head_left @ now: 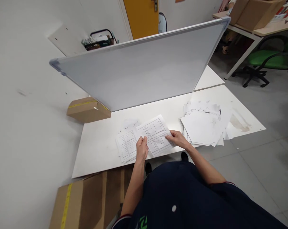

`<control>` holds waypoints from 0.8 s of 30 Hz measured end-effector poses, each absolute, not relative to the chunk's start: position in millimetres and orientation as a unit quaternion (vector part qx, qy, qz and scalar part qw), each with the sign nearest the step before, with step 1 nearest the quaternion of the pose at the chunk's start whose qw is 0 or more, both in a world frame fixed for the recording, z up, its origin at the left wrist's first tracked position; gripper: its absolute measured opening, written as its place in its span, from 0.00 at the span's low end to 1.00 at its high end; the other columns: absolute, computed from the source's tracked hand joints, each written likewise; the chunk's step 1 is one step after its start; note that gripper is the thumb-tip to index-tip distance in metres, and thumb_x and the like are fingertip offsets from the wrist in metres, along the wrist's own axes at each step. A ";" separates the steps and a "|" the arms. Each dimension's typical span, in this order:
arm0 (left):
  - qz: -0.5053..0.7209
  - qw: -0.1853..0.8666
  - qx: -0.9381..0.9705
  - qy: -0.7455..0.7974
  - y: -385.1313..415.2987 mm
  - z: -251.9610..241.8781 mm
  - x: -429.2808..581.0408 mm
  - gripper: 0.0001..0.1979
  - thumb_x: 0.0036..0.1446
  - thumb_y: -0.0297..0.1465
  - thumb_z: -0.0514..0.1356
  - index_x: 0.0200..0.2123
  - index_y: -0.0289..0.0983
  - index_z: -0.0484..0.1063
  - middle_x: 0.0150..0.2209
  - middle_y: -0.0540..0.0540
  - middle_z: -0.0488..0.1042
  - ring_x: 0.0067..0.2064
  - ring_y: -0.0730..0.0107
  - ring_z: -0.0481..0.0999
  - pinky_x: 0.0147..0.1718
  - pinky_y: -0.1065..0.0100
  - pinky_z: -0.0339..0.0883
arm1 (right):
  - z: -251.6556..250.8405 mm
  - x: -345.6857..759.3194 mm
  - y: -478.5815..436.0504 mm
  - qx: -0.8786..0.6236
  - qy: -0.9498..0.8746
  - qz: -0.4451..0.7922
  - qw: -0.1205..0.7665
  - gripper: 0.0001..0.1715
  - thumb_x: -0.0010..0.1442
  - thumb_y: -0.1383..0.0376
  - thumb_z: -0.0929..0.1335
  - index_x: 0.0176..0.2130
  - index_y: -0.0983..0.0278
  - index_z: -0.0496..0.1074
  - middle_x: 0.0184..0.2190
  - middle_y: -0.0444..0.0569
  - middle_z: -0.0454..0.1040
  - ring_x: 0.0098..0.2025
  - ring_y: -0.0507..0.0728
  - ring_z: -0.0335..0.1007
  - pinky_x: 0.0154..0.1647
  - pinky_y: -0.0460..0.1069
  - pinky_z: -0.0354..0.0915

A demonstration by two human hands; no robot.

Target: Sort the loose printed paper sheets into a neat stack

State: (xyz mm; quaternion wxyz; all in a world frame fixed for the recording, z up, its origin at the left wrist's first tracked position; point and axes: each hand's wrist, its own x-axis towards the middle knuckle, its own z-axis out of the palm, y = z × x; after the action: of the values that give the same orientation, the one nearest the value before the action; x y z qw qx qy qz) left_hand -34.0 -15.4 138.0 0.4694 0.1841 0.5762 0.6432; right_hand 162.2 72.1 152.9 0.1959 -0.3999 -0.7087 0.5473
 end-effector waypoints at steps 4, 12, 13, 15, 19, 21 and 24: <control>0.614 0.416 0.261 0.618 -17.4 121.4 -49.0 0.25 0.46 0.35 0.62 0.49 0.42 0.62 0.43 0.45 0.69 0.43 0.68 0.70 0.43 0.64 0.62 | 174.4 166.2 73.0 -0.393 -0.832 0.373 0.119 0.12 0.59 0.61 0.59 0.29 0.64 0.65 0.23 0.43 0.66 0.27 0.51 0.60 0.27 0.44 0.51; 0.400 0.305 0.509 0.699 -25.3 91.0 -50.9 0.28 0.47 0.31 0.60 0.54 0.46 0.60 0.42 0.46 0.71 0.49 0.62 0.65 0.51 0.58 0.53 | 169.6 150.5 61.0 -0.356 -0.918 0.128 -0.116 0.13 0.58 0.73 0.58 0.40 0.63 0.66 0.34 0.54 0.69 0.38 0.57 0.62 0.33 0.48 0.53; 0.394 0.302 0.518 0.696 -25.2 84.8 -48.4 0.25 0.48 0.31 0.59 0.51 0.45 0.63 0.40 0.47 0.72 0.48 0.63 0.66 0.50 0.58 0.54 | 163.2 148.4 59.2 -0.357 -0.918 0.118 -0.125 0.14 0.57 0.73 0.58 0.41 0.63 0.65 0.36 0.55 0.69 0.39 0.58 0.62 0.34 0.49 0.54; 0.378 0.305 0.525 0.698 -25.0 71.3 -44.1 0.16 0.48 0.31 0.58 0.43 0.43 0.71 0.37 0.47 0.73 0.45 0.63 0.68 0.49 0.59 0.57 | 149.2 145.5 56.4 -0.362 -0.917 0.104 -0.132 0.14 0.58 0.73 0.57 0.41 0.63 0.65 0.38 0.56 0.68 0.40 0.60 0.62 0.35 0.50 0.54; 0.347 0.334 0.530 0.698 -26.0 47.1 -39.6 0.08 0.50 0.31 0.56 0.32 0.40 0.75 0.36 0.45 0.75 0.42 0.63 0.71 0.45 0.59 0.61 | 125.1 144.8 54.0 -0.374 -0.913 0.096 -0.133 0.12 0.58 0.72 0.57 0.40 0.64 0.65 0.37 0.55 0.70 0.39 0.60 0.64 0.35 0.51 0.55; 0.341 0.340 0.527 0.700 -26.4 41.1 -38.9 0.09 0.51 0.32 0.55 0.31 0.40 0.75 0.36 0.45 0.75 0.42 0.63 0.71 0.45 0.60 0.62 | 118.9 145.3 53.8 -0.379 -0.911 0.102 -0.124 0.12 0.58 0.72 0.57 0.40 0.65 0.65 0.35 0.54 0.71 0.37 0.59 0.65 0.35 0.50 0.55; 0.340 0.328 0.521 0.711 -25.0 45.3 -38.9 0.09 0.52 0.32 0.54 0.32 0.40 0.75 0.36 0.45 0.75 0.42 0.62 0.71 0.44 0.59 0.62 | 117.4 145.3 54.8 -0.391 -0.905 0.126 -0.108 0.13 0.59 0.71 0.58 0.43 0.64 0.64 0.34 0.54 0.72 0.37 0.58 0.67 0.37 0.50 0.55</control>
State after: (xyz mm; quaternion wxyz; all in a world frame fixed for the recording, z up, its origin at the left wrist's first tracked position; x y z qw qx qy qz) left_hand -38.9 -25.0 45.3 0.3279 0.5210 0.7108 0.3403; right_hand 145.3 54.8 117.4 -0.1077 -0.3908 -0.9054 0.1261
